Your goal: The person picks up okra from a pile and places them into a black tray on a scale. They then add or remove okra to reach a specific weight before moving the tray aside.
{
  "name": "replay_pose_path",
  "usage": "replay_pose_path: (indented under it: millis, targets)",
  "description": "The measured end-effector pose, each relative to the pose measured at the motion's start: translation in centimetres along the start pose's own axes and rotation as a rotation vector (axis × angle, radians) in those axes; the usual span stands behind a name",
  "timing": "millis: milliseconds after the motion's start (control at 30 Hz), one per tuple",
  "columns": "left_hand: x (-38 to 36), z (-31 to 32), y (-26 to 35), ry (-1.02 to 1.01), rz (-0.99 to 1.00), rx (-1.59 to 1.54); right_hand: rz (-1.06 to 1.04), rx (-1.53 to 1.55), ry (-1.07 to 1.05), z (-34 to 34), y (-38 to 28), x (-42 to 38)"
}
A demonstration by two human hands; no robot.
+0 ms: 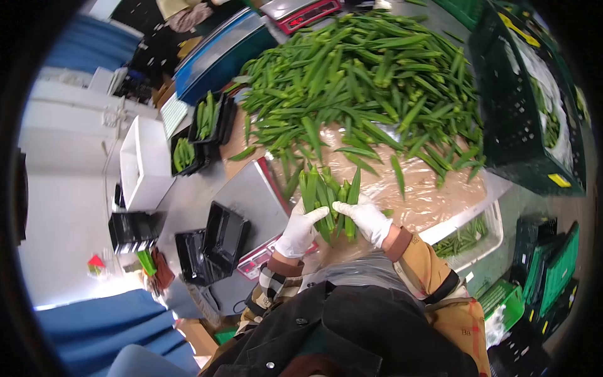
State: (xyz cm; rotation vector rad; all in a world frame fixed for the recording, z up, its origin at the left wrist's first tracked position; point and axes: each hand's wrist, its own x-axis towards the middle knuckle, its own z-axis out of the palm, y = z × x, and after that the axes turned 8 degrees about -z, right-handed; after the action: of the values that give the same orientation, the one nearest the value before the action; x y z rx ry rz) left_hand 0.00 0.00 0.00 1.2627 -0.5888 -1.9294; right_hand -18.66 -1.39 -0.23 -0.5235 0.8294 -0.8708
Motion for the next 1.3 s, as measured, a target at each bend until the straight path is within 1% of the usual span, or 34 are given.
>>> replay_pose_path:
  millis: [67,100,167,200,233,300,367,400,433,467,500,533,567,600,633,700,800,833,900,967,1000,1033,1133,1233,1300]
  targets:
    - [-2.3,0.9,2.5,0.124,0.102,0.168,-0.025,0.043,-0.052,2.1,0.2,0.2]
    - [-3.6,-0.9,4.1,0.123,0.159,0.153,-0.044,0.025,-0.067,4.8,0.6,1.0]
    - [-7.8,-3.5,7.5,0.192,0.158,0.164,-0.056,0.122,-0.134,10.5,1.8,1.5]
    - [-10.1,-4.6,9.8,0.217,0.155,0.206,-0.134,0.134,-0.16,13.4,3.1,1.9]
    - [-11.9,-6.1,11.5,0.258,0.122,0.251,-0.112,0.113,-0.165,16.1,3.3,2.1]
    - [-14.8,-8.5,13.9,0.289,0.207,0.341,0.015,0.078,-0.234,20.4,3.7,2.1]
    - [-16.8,-11.4,15.2,0.358,0.26,0.474,-0.033,0.093,-0.289,24.1,6.7,3.4]
    - [-17.5,-12.7,15.5,0.358,0.248,0.497,-0.139,0.09,-0.287,25.6,8.5,4.3]
    - [-17.9,-14.6,15.5,0.357,0.218,0.497,-0.173,0.063,-0.321,26.6,9.1,4.9]
    - [-17.9,-16.2,14.8,0.367,0.211,0.571,-0.092,0.092,-0.336,26.9,9.8,5.4]
    - [-17.9,-17.6,13.9,0.374,0.203,0.644,-0.009,0.119,-0.347,27.1,10.7,5.9]
    - [-17.8,-18.5,12.8,0.386,0.165,0.733,0.038,0.222,-0.344,26.9,11.2,6.0]
    - [-17.0,-22.6,10.1,0.35,0.184,0.748,0.088,0.323,-0.341,26.5,11.3,6.0]
    - [-17.3,-22.5,9.3,0.39,0.206,0.691,0.154,0.333,-0.348,25.8,10.2,5.5]
    - [-17.6,-22.1,9.0,0.433,0.225,0.634,0.208,0.302,-0.237,25.4,9.1,4.8]
    - [-18.9,-21.2,9.1,0.53,0.291,0.435,0.286,0.29,-0.325,21.9,9.9,5.5]
    - [-21.2,-22.2,8.1,0.731,0.419,0.402,0.411,0.345,-0.315,18.9,5.5,2.7]
    - [-22.2,-22.9,7.5,0.8,0.44,0.398,0.422,0.358,-0.357,16.9,5.2,2.1]
    - [-24.2,-24.1,6.0,0.929,0.449,0.292,0.462,0.352,-0.318,13.3,3.8,0.7]
    - [-25.8,-24.8,4.6,1.06,0.424,0.12,0.455,0.336,-0.205,8.6,5.1,0.3]
    - [-26.4,-25.0,3.8,1.113,0.432,0.073,0.465,0.314,-0.122,8.0,4.6,-0.5]
    - [-26.7,-25.1,2.8,1.133,0.439,0.033,0.47,0.289,-0.038,7.6,4.0,-1.2]
    - [-26.6,-24.9,0.3,1.18,0.476,-0.053,0.537,0.365,-0.016,5.4,4.5,-2.3]
    - [-25.7,-24.4,-1.0,1.173,0.49,-0.113,0.556,0.267,-0.059,5.4,4.5,-2.3]
    - [-24.7,-23.7,-1.7,1.159,0.491,-0.139,0.479,0.092,-0.054,6.5,4.1,-2.1]
